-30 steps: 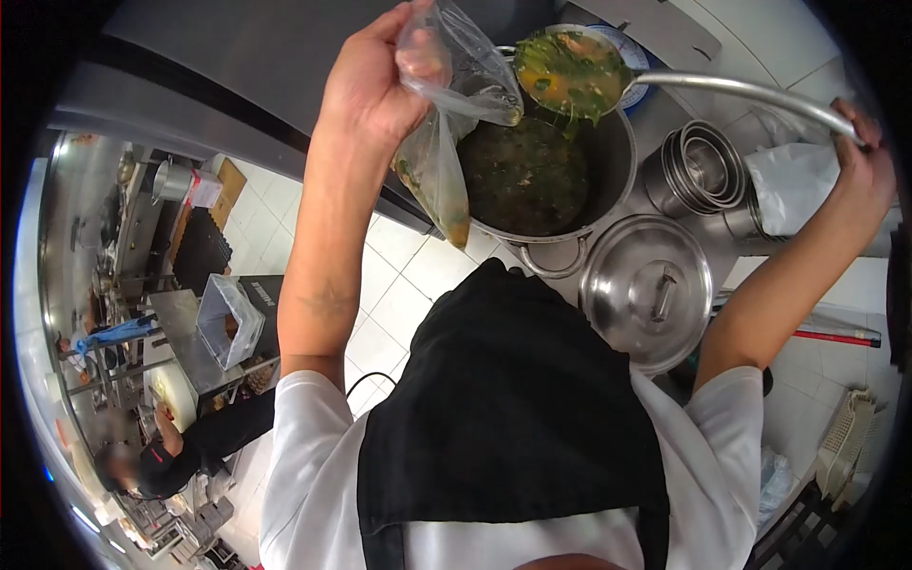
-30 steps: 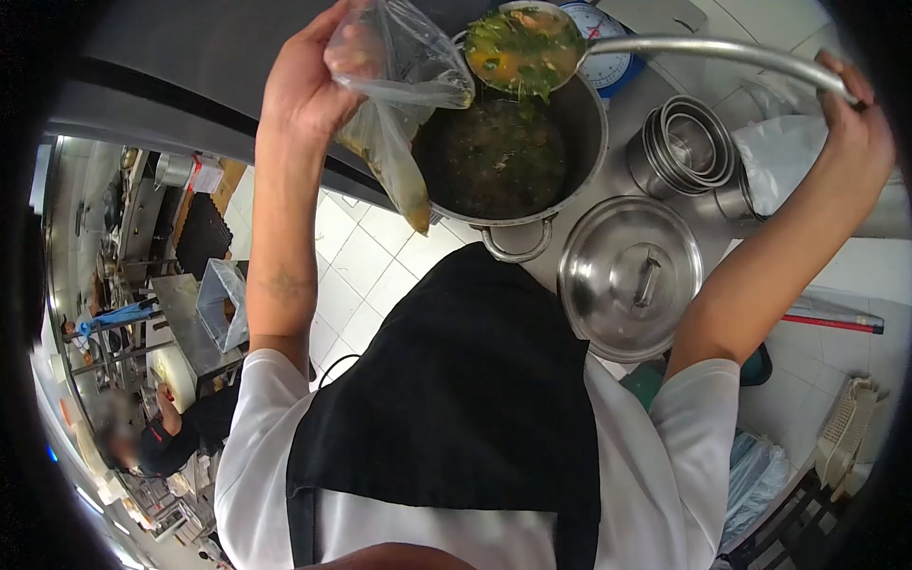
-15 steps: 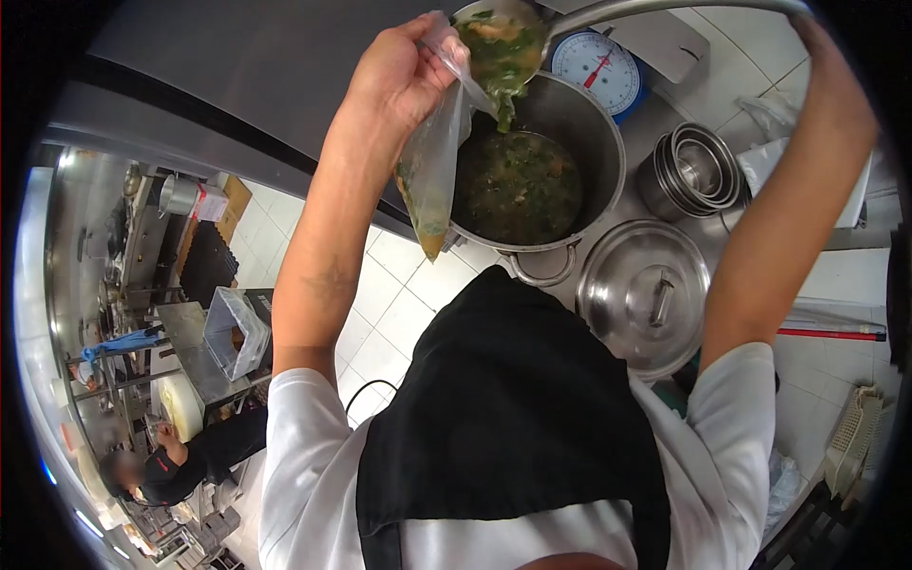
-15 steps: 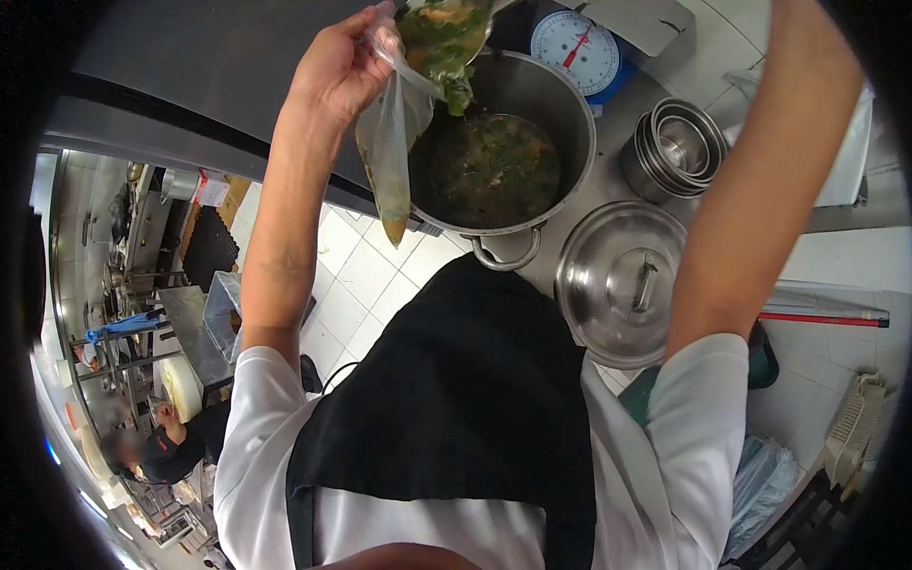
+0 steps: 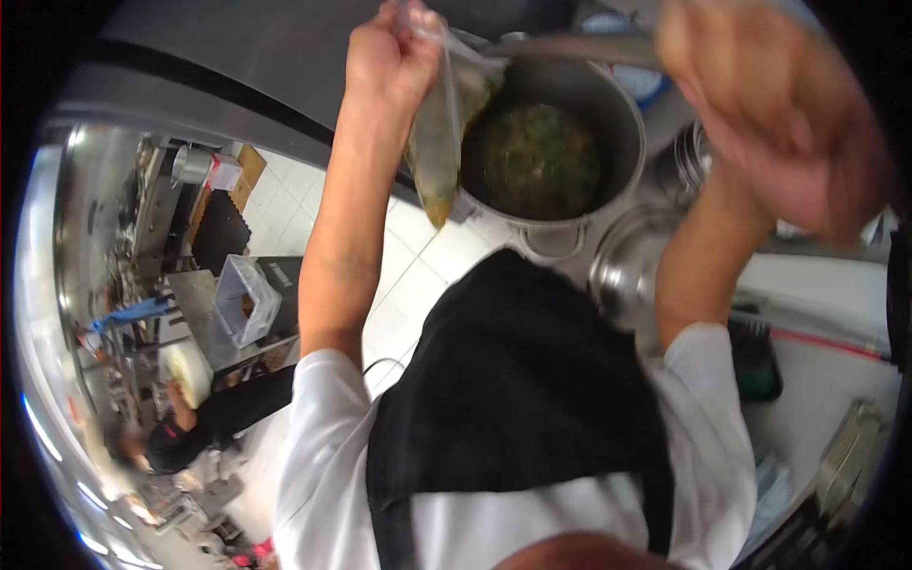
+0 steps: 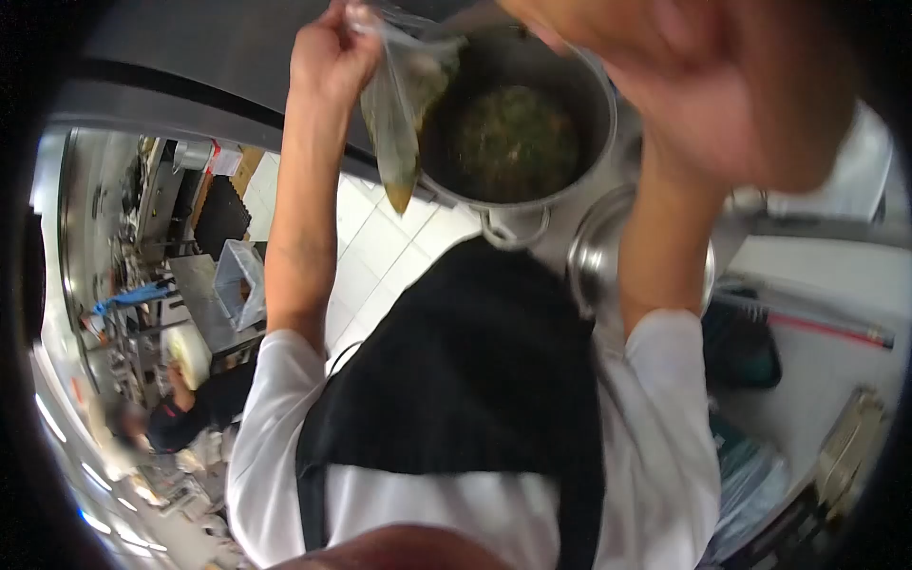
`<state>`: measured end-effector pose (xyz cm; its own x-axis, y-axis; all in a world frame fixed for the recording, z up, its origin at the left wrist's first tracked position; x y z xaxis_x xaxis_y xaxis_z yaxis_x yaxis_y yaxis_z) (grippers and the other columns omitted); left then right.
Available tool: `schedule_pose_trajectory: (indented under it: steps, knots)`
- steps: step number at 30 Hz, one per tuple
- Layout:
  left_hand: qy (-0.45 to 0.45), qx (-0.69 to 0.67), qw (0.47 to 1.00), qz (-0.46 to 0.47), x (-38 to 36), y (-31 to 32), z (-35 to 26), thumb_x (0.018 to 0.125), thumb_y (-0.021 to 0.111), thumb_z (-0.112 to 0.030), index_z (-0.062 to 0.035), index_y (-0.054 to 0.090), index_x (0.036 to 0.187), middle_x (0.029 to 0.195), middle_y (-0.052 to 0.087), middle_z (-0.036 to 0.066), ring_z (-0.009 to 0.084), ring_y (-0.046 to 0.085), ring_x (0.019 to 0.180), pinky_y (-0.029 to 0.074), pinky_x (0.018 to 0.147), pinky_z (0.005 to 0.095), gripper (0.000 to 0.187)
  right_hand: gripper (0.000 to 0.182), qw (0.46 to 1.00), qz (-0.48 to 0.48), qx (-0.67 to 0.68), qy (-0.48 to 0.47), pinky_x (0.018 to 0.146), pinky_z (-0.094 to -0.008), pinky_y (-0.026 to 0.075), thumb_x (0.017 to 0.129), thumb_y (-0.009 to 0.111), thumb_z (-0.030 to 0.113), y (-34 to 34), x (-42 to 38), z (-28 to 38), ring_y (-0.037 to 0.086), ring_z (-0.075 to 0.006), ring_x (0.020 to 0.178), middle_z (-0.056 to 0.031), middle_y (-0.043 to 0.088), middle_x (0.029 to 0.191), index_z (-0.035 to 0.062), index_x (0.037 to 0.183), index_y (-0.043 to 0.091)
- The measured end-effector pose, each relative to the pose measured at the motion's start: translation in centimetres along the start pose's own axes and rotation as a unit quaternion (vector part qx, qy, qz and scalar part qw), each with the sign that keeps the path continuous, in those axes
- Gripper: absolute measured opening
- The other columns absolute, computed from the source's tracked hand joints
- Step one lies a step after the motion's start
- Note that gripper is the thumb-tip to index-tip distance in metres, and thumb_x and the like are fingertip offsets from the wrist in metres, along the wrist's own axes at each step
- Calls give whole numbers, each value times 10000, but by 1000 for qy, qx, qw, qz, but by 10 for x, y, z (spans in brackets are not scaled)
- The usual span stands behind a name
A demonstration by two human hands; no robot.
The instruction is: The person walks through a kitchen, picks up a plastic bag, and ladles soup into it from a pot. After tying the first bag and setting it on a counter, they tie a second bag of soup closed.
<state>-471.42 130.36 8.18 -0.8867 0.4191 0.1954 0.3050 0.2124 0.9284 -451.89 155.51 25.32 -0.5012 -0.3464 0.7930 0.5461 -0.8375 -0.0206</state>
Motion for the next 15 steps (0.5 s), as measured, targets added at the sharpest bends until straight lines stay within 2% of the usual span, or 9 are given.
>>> schedule_pose_trajectory:
  steps: [1,2,3,5,7,10,11,13,15]
  knots:
    - [17,7,999,35,11,31,-10,1068,380,-112,20,478,1141,924,545,124,208,552,729,544,642,339,180,373,998,32,40,-21,622,-344,339,916,534,367,-5,-4,1,294,-126,467,39,339,529,182,619,403]
    - [12,1,998,-65,-6,44,-12,1068,385,-116,25,490,1127,915,553,113,202,552,727,536,635,328,185,336,994,66,80,-39,670,-355,343,878,533,370,-10,-8,2,295,-131,488,37,347,543,185,620,426]
    - [4,-8,983,-181,-31,48,-10,1068,391,-120,30,503,1112,906,561,102,197,552,725,527,628,316,192,337,992,66,80,-73,600,-326,341,929,481,398,-17,-10,4,288,-119,467,37,342,538,171,682,450]
    - [17,-11,982,-185,-39,47,-11,1068,389,-121,38,510,1108,905,567,107,193,558,722,529,625,307,203,401,983,75,67,-156,461,-268,336,1031,378,454,-41,-8,13,276,-96,425,38,331,529,144,806,497]
    - [31,-12,980,-195,-41,44,-12,1069,386,-124,52,524,1100,902,579,117,184,569,716,533,619,290,226,455,975,81,58,-199,392,-239,334,1082,327,482,-53,-17,26,270,-84,404,38,326,524,131,868,521]
    - [7,-58,985,-163,-46,45,-15,1052,386,-85,90,519,1114,884,589,137,182,587,706,533,601,271,229,514,970,-62,34,-231,378,-264,308,1092,248,475,-56,-44,61,261,-108,407,21,317,530,163,689,316]
    - [6,-61,984,-166,-46,41,-18,1052,386,-85,90,519,1114,884,589,137,182,587,706,533,601,271,229,517,965,-148,23,-214,355,-268,303,1089,280,466,-58,-53,68,275,-104,390,28,323,512,167,673,343]
    - [-24,-79,984,-157,-43,32,-24,1022,384,-36,135,507,1112,852,596,148,191,605,712,542,593,263,229,520,953,-236,7,-191,331,-272,298,1087,312,458,-72,-81,87,290,-100,373,35,329,495,171,657,369]
    - [-24,-93,980,-175,-45,32,-25,999,387,-6,161,499,1107,828,593,149,198,617,719,551,590,256,228,300,950,-290,53,-99,667,-328,326,878,518,306,-96,-120,93,306,-117,493,50,366,535,185,615,438]
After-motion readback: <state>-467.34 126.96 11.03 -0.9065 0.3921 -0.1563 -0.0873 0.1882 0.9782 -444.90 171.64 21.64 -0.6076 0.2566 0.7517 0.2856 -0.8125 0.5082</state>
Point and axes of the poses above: each hand's wrist, its own x-axis towards the middle knuckle, its own y-axis out of the palm, z = x × y, the point moved 3 cm from there along x, towards the middle knuckle
